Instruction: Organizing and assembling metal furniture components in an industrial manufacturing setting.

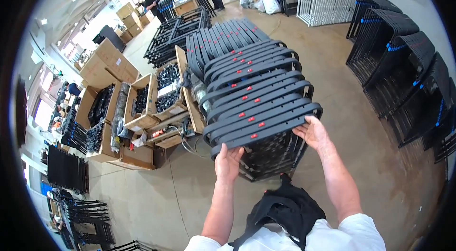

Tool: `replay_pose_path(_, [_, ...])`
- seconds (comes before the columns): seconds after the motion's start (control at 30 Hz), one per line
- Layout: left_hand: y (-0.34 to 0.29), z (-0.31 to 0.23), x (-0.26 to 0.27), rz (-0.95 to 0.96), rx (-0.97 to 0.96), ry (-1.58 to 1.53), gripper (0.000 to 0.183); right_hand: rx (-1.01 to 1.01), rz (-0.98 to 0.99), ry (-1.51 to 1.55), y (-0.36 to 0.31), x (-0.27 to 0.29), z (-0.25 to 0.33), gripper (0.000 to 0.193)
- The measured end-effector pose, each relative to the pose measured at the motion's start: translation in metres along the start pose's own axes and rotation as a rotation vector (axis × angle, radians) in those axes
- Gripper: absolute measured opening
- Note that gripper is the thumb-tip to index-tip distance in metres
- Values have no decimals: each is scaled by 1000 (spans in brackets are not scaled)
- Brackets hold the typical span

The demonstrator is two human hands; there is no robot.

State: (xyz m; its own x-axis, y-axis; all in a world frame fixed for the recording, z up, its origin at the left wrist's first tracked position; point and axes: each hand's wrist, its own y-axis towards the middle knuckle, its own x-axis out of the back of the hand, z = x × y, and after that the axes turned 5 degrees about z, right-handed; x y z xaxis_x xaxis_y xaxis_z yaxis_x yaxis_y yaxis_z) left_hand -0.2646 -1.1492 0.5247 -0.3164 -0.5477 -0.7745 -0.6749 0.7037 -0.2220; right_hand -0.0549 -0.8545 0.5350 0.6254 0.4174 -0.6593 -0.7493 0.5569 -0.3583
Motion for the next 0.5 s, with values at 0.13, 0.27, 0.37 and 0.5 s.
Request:
replay_pose_path(0.13, [-2,2,11,-29,-6,21,39,15,17,-21,-10,-16,-5,43])
replay_pose_path(0.27, [-9,17,-5,-51,-25,71,50,-24,84,-157,-24,4,5,46])
replay_pose_path(0.37, [-22,45,17,-71,-59,118,59,-88,214,-167,-31,34,-2,48])
replay_pose_path(0.5, [-47,110,43,-179,130,288,61,-233,225,-233,-50,90,-4,51])
